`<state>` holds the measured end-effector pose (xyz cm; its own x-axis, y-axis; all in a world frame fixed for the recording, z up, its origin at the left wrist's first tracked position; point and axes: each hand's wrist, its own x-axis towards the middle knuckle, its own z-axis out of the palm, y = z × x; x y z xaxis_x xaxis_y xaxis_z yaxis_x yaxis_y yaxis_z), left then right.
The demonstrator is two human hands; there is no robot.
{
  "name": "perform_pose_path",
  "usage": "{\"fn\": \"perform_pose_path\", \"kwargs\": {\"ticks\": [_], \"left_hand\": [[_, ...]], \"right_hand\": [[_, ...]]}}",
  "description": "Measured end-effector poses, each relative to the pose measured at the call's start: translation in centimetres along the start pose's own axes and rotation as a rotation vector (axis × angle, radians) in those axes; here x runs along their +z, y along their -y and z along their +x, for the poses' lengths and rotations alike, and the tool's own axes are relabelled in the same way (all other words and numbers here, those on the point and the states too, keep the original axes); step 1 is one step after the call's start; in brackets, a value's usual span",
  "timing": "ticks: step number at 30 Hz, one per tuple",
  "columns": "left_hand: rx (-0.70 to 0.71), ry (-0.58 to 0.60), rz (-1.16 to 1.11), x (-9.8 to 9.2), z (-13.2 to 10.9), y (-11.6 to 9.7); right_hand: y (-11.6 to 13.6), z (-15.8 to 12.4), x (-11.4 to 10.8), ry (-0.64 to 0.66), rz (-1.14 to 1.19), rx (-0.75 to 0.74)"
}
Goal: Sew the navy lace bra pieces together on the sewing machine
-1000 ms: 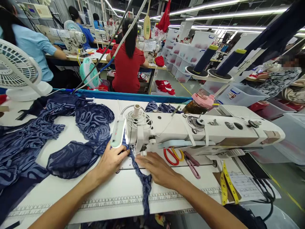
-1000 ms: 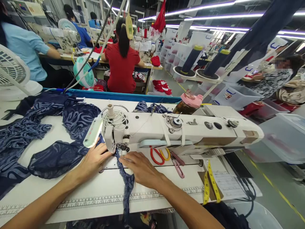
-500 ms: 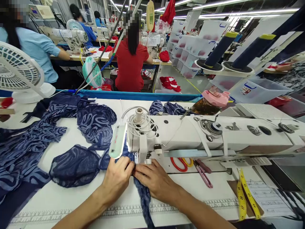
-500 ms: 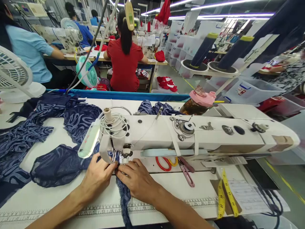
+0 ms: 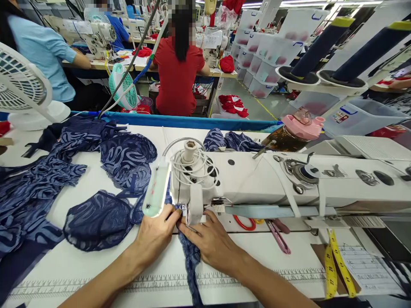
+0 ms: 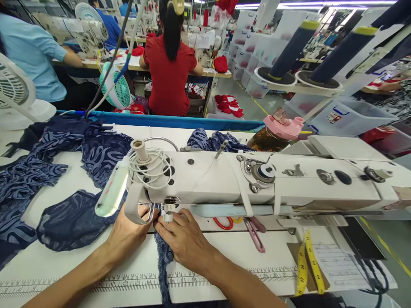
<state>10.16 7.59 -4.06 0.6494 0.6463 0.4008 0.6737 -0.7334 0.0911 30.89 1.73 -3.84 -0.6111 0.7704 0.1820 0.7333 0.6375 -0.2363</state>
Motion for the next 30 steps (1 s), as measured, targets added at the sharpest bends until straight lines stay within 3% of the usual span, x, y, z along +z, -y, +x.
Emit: {"fn": "perform_pose_path", "kwargs": {"ticks": [4, 7, 10, 14, 30], "left_hand": [[-0.113, -0.044, 0.066, -1.8, 0.0, 0.4], [-0.023, -0.097, 0.063, -2.7, -0.3, 0.2], [0.123, -0.094, 0.069, -2.5, -0.8, -0.2], [0.177, -0.053, 0.079, -1.8, -1.3, -0.1], [0.126, -0.078, -0.11, -1.9, -1.2, 0.2]], "right_hand": [[0.3, -0.1, -0.3, 0.001, 0.013, 0.009], [0.4, -0.2, -0.4, -0.03, 0.02, -0.02], [0.3, -0.1, -0.3, -0.047, 0.021, -0.036], [0.2, -0.2, -0.2, -0.079, 0.005, -0.056], [0.4, -0.5, 0.1, -0.109, 0.005, -0.047]]}}
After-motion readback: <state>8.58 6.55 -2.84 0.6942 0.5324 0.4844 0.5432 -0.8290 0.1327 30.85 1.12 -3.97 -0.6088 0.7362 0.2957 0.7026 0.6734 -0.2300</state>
